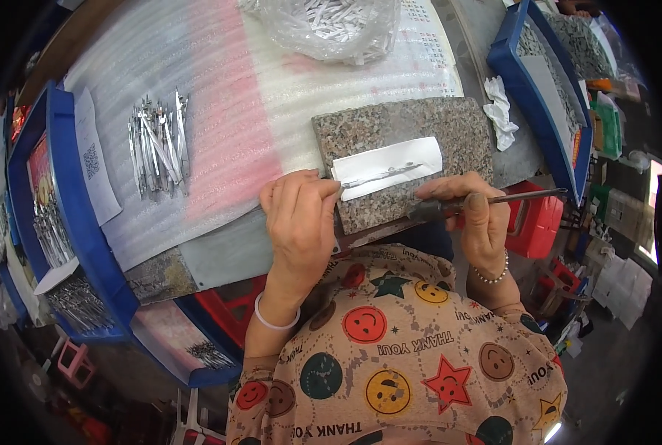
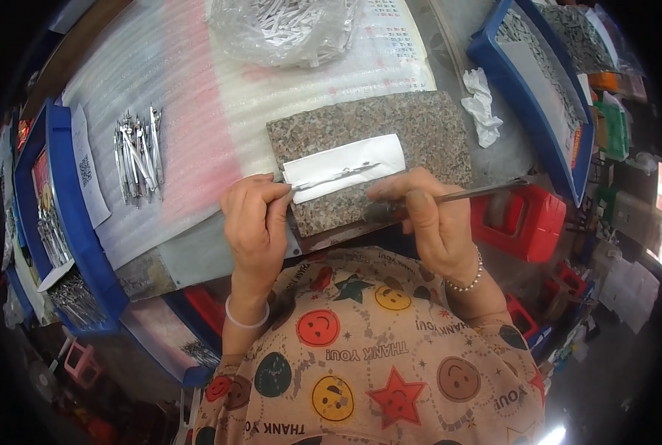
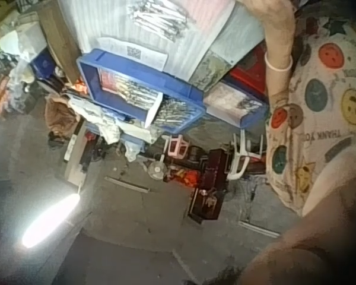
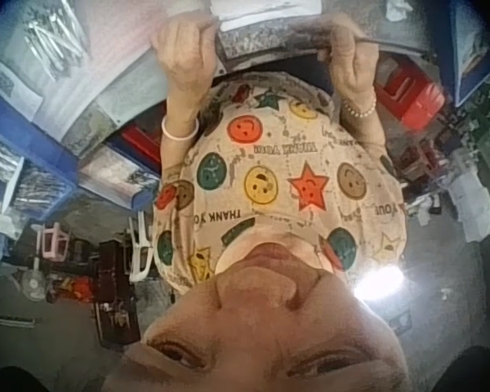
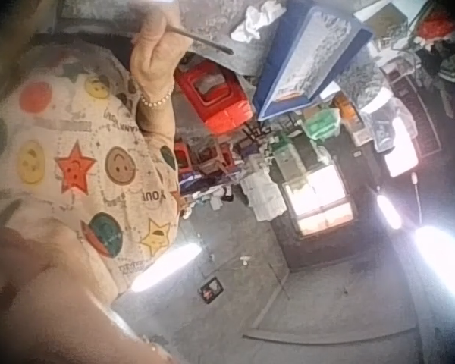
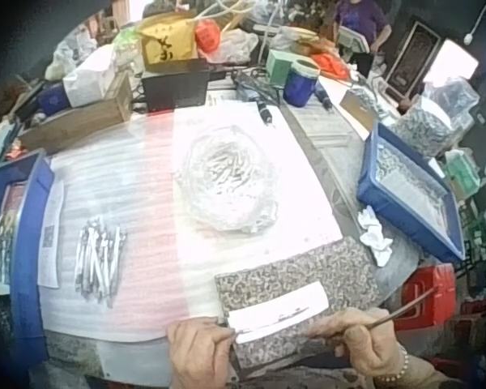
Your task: Cleaning and inspecting small metal hardware components using a cloth and a scribe tool.
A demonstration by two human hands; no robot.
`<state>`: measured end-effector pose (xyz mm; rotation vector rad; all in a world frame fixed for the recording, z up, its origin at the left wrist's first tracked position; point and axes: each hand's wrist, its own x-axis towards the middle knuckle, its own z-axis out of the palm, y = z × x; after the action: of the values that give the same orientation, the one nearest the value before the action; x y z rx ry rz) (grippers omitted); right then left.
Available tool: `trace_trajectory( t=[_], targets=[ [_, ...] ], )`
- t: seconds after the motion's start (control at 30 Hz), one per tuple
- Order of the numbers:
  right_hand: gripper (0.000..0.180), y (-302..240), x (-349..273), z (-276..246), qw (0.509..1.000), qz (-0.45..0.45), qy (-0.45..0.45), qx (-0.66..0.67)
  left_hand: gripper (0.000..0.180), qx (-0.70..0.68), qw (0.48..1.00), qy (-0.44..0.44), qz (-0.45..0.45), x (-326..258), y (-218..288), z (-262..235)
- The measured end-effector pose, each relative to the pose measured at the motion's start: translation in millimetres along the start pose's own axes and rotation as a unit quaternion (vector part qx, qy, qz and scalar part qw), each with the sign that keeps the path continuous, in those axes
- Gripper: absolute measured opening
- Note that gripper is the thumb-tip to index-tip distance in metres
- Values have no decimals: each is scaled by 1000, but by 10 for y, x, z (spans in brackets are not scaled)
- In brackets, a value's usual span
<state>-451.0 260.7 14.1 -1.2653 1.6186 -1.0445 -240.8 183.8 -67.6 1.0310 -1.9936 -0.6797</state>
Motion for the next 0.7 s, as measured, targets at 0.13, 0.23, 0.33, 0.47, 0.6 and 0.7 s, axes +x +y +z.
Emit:
trace_trajectory(
  t=[0.13,0.23,0.33,0.47,0.6,0.7],
  targets=[
    [41,10,-2,12,1000,-15,-18,-13,17,-1,1000,1,-3,-9,7,-8],
    [40,24,-16,-6,1000,-16,-7,3,17,-2,1000,-1,-1,-1,6,5],
    [40,16,-37,-14,1000,0,-5,4,17,-8,1000,2,-1,-9,7,9],
    [39,12,-29,10,1000,-4,-17,7,17,-8,1000,6,0,3,14,-1],
    [37,-26,0,73,999,-2,-24,24,15,-9,1000,1,-10,17,43,-21],
    [36,-107,52,93,999,-14,-47,7,12,-10,1000,-2,-20,19,56,-30]
  ],
)
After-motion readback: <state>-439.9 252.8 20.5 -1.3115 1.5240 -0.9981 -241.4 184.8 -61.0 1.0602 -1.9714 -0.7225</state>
